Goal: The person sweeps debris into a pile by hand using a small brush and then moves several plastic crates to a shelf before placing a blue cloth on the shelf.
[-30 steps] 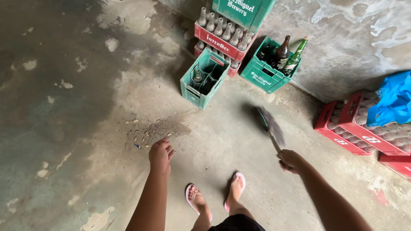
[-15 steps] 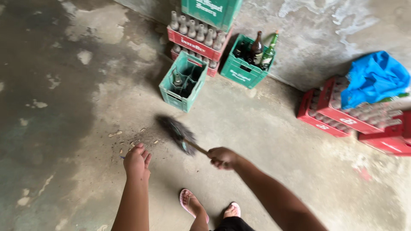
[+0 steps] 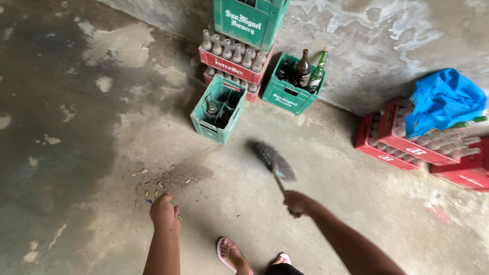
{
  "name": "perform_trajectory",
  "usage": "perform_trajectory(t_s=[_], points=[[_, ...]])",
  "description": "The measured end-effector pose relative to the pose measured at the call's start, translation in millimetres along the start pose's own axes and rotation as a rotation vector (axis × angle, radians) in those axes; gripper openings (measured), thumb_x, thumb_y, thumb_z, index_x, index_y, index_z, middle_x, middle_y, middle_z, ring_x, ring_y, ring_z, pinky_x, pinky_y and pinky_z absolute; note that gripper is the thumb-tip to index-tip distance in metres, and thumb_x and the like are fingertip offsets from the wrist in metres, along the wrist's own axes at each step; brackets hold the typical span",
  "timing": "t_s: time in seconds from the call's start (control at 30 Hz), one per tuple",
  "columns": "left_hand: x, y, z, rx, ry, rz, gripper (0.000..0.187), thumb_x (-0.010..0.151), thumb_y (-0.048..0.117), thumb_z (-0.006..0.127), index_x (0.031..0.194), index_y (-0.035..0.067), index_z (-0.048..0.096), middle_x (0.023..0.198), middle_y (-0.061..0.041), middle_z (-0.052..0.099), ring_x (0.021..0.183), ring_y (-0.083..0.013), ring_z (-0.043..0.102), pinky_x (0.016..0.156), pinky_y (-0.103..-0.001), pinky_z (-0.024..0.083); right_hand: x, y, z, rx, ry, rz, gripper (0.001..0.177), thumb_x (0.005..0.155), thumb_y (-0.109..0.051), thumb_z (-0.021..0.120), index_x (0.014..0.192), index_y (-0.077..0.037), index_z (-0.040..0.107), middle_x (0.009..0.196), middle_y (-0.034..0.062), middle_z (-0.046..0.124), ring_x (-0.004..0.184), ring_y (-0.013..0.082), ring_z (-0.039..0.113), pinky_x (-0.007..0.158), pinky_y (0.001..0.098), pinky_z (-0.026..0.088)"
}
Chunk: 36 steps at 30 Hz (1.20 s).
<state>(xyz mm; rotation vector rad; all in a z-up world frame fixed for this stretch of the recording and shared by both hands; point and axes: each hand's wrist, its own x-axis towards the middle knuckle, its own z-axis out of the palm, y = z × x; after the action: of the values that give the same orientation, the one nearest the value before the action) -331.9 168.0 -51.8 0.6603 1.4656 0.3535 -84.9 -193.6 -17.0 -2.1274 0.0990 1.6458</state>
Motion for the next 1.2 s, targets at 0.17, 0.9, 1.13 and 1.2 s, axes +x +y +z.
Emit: perform_trajectory(t_s=[0.17,0.9,1.13,1.2], points=[[15,-2,15,0.045,-0.036,0.030,0.034,0.094,0.014,0.054,0.127,0.013,0.064,0.140,-0.005,0.058,0.117,-0.0209,0.053,0.086,-0.039,0.043,7,-26,18,0.062,-0.130,-0.026,0.047,0.104,-0.014,0.051,0.148,0.003,0.047,0.073,0.0042,0.058,0.050,0.0088,0.046,0.040,0.0234,0.041],[85,3,225,0.257,-0.080,0.050,0.029,0.091,0.012,0.059,0.116,-0.001,0.068,0.127,-0.015,0.063,0.114,-0.0283,0.057,0.097,-0.045,0.044,119,-18,-204,1.260,0.520,0.094,0.016,0.102,-0.012,0.045,0.116,-0.005,0.041,0.074,0.0057,0.043,0.052,0.0156,0.041,0.051,0.0342,0.036],[160,-42,267,0.383,-0.171,0.239,0.037,0.093,0.009,0.063,0.102,-0.017,0.038,0.099,-0.018,0.038,0.087,-0.0288,0.033,0.071,-0.045,0.034,210,-76,-218,1.261,0.584,0.183,0.016,0.102,-0.014,0.041,0.114,-0.004,0.043,0.074,0.0057,0.048,0.058,0.0184,0.050,0.071,0.0415,0.052],[175,-44,281,0.407,-0.128,0.175,0.038,0.089,0.013,0.062,0.117,-0.011,0.051,0.110,-0.020,0.055,0.096,-0.0274,0.049,0.080,-0.041,0.043,218,-80,-217,1.162,0.551,0.190,0.014,0.100,-0.014,0.043,0.109,-0.010,0.054,0.073,0.0034,0.050,0.063,0.0177,0.055,0.076,0.0404,0.051]])
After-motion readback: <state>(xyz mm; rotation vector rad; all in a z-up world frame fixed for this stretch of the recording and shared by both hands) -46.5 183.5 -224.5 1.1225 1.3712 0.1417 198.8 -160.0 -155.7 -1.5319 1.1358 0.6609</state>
